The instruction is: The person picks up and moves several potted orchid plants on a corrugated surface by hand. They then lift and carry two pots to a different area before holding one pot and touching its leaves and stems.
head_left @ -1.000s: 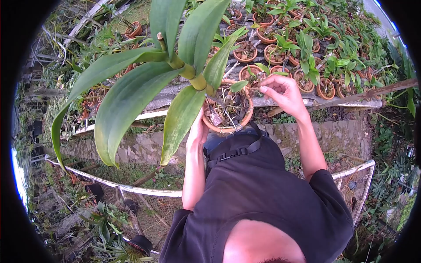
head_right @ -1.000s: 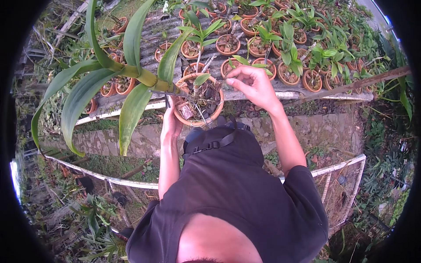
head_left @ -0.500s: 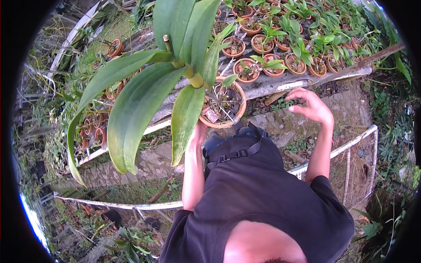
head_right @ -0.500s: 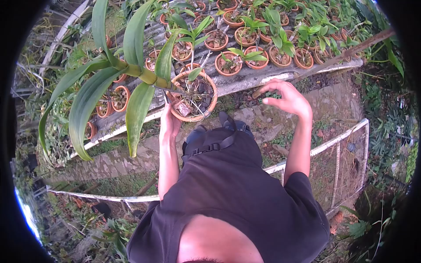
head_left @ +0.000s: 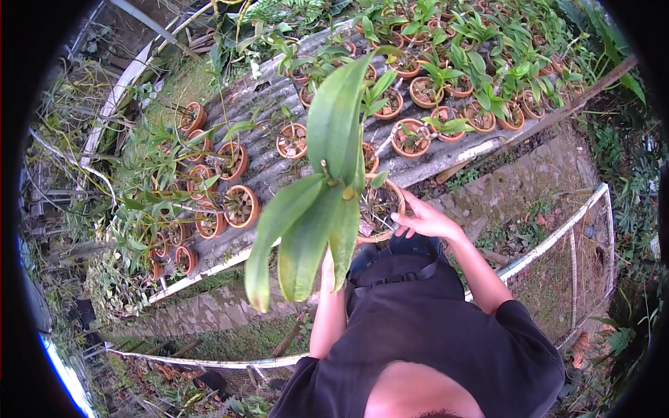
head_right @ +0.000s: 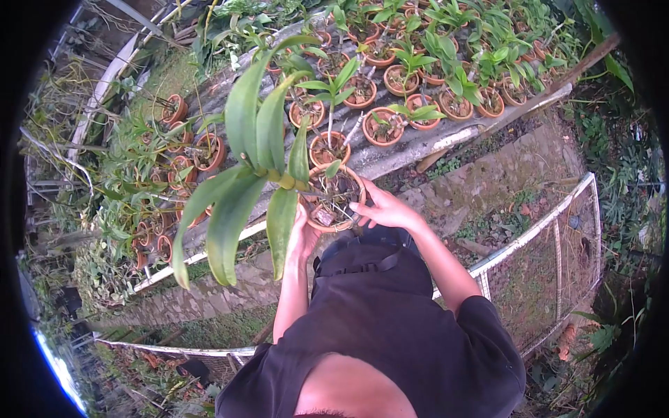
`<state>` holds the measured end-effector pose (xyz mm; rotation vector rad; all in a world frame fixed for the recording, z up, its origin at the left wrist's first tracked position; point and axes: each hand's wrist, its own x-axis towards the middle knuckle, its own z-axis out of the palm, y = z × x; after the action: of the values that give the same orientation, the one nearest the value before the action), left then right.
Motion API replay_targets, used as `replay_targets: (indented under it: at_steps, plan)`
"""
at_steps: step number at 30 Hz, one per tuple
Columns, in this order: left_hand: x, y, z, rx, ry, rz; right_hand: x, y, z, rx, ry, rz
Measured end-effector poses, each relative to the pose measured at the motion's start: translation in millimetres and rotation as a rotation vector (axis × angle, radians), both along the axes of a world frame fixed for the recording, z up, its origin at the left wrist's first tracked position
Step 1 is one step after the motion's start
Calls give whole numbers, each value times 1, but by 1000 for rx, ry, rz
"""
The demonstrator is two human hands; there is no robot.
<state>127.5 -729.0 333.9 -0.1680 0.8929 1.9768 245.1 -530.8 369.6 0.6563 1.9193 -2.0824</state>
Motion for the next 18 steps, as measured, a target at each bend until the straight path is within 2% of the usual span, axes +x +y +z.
replay_targets:
  at_steps: [2, 6, 7, 13, 18]
  plan:
    - [-2, -7, -5, -12, -12, -5, -10, 2, -13, -52, -3, -25]
    - [-8, -29, -54, -49, -5, -40, -36, 12, -54, -106, 98, -60]
    - [-10, -32, -59, -59, -3, -46, -47, 18, -50, -120, 68, 15]
    - [-13, -42, -92, -99, -1, -26, -87, 19, -69, -34, 11, 148]
    - [-20, -47, -108, -109, 38, 11, -110, 11, -75, -73, -30, 231]
